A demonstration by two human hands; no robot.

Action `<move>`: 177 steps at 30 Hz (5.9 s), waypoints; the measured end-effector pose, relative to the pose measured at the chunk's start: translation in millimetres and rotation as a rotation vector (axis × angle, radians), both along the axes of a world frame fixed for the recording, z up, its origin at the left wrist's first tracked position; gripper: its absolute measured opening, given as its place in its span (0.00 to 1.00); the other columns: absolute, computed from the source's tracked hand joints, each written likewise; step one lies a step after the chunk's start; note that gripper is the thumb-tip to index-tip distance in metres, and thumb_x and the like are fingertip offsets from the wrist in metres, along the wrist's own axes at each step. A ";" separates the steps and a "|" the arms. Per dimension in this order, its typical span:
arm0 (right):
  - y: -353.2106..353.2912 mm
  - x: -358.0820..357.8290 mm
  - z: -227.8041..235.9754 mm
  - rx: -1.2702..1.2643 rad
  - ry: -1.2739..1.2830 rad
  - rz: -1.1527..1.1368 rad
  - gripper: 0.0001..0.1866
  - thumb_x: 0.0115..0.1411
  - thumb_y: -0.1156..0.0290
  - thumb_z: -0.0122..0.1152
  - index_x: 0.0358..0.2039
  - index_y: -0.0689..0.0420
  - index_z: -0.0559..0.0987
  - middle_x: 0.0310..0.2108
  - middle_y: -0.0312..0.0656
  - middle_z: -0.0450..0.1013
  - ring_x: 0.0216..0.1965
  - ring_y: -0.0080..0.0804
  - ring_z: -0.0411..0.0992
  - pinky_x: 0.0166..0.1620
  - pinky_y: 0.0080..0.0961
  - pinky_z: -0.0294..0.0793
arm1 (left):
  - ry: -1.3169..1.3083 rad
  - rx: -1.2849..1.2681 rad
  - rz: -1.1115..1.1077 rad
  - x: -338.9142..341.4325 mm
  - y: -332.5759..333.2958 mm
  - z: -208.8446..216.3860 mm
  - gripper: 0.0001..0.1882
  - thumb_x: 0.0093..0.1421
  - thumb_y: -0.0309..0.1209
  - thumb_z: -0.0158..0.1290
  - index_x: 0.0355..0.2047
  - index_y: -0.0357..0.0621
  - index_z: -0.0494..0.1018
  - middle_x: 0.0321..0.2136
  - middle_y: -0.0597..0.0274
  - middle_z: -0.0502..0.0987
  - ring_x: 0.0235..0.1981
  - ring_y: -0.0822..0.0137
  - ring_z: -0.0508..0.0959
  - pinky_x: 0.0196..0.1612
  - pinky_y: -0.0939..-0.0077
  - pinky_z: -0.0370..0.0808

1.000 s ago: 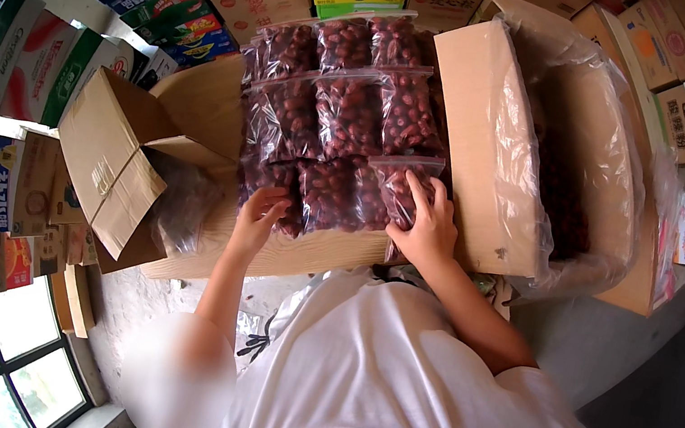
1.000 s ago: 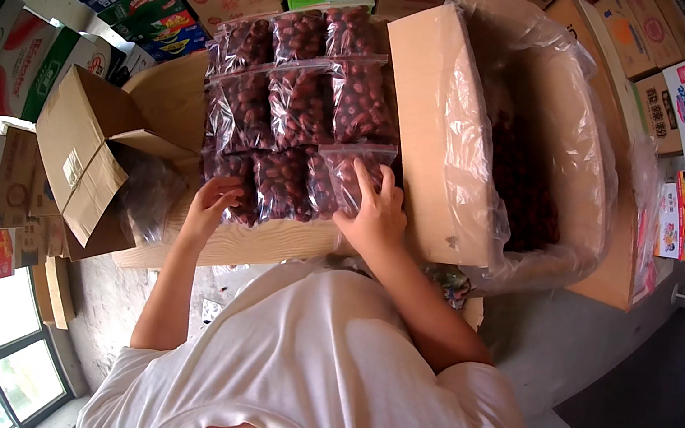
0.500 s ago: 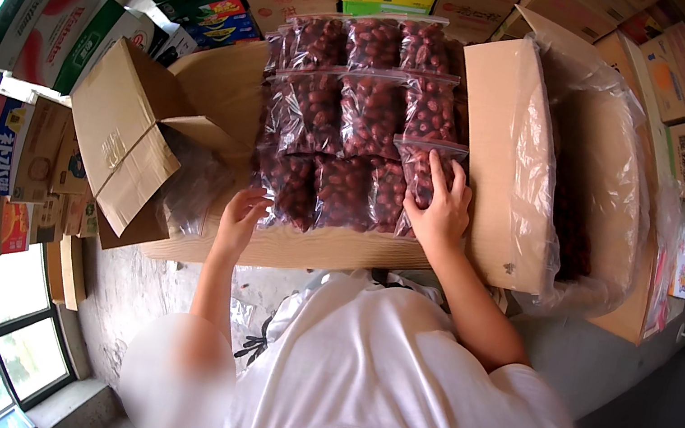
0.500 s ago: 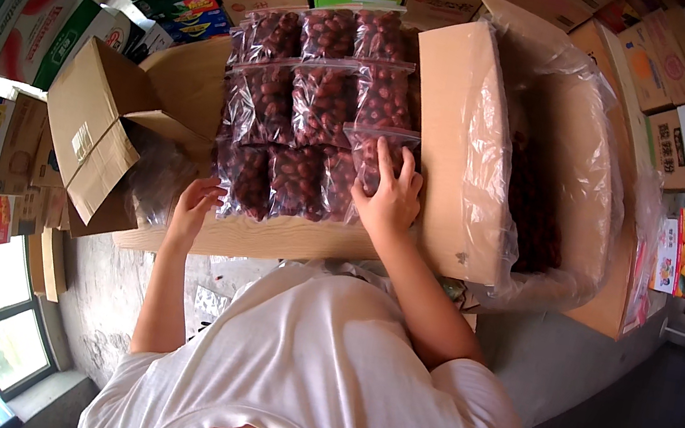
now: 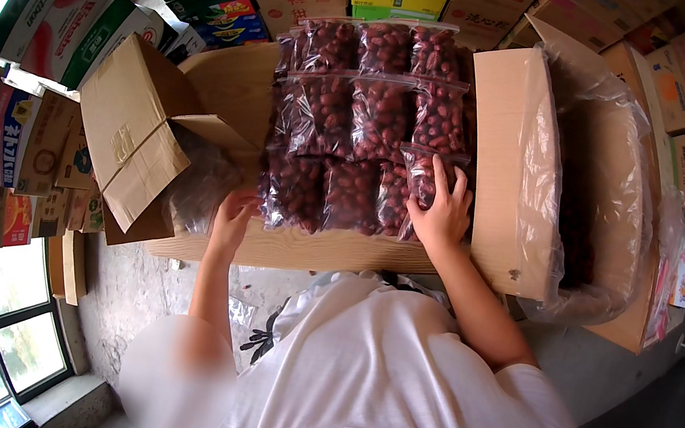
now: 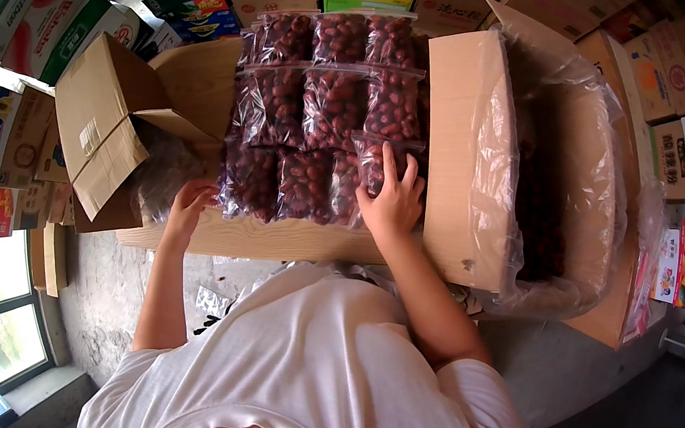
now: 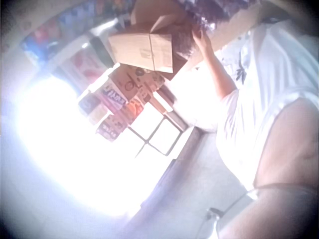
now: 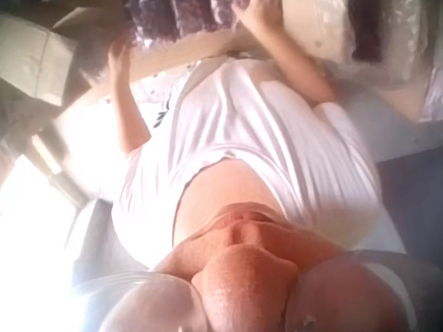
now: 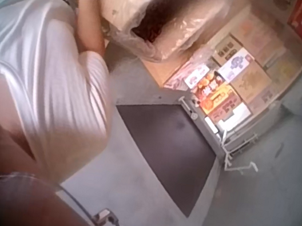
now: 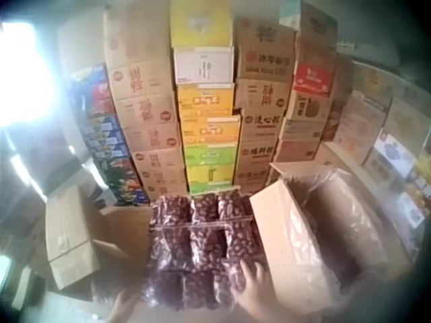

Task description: The person repeatedly scoops dried red dates from a large cardboard box into clear zip-top bags, seals each bag, and places it on a stack of previously filled bags. The process continues throughout the clip with consistent hand movements and bag placement.

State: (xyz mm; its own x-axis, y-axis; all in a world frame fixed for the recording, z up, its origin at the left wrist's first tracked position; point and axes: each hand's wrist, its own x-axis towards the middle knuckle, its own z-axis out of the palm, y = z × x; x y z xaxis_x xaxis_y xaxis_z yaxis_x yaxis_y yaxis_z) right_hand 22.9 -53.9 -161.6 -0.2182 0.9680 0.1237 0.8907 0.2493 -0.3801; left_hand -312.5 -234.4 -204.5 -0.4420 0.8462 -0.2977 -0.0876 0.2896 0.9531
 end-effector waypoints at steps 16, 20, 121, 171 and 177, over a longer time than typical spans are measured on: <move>97.3 -35.4 -6.7 0.004 0.111 0.004 0.54 0.48 0.49 0.71 0.70 0.36 0.48 0.66 0.67 0.46 0.64 0.66 0.53 0.63 0.50 0.61 | 1.087 0.260 -0.399 107.7 164.5 60.9 0.44 0.43 0.28 0.67 0.62 0.58 0.63 0.64 0.49 0.59 0.63 0.47 0.62 0.61 0.52 0.63; 104.6 -32.0 -18.9 -0.050 0.171 0.014 0.53 0.43 0.57 0.74 0.68 0.35 0.54 0.64 0.66 0.51 0.62 0.65 0.58 0.61 0.48 0.64 | 1.326 0.146 -0.471 117.8 199.0 18.5 0.57 0.43 0.30 0.69 0.70 0.72 0.48 0.70 0.48 0.46 0.69 0.41 0.51 0.65 0.48 0.58; 221.5 252.0 -16.3 -0.499 -0.082 0.511 0.25 0.56 0.60 0.63 0.53 0.55 0.74 0.47 0.53 0.75 0.51 0.52 0.72 0.53 0.41 0.72 | 1.108 0.413 -0.398 247.5 166.5 285.8 0.06 0.57 0.17 0.55 0.35 0.36 0.78 0.34 0.53 0.80 0.32 0.60 0.80 0.35 0.72 0.75; 183.0 206.1 -35.0 -0.540 -0.506 0.848 0.23 0.60 0.61 0.52 0.53 0.57 0.75 0.59 0.53 0.65 0.62 0.44 0.61 0.63 0.40 0.59 | 0.896 0.373 -0.543 451.3 321.9 121.3 0.10 0.52 0.21 0.49 0.36 0.33 0.72 0.40 0.43 0.73 0.38 0.43 0.78 0.42 0.56 0.78; 182.4 206.6 -28.0 -0.569 -0.506 0.894 0.23 0.59 0.60 0.52 0.53 0.58 0.75 0.58 0.53 0.66 0.61 0.44 0.63 0.63 0.40 0.60 | 0.925 0.342 -0.541 450.9 324.1 119.9 0.10 0.53 0.22 0.49 0.36 0.32 0.72 0.39 0.43 0.73 0.38 0.43 0.78 0.43 0.57 0.78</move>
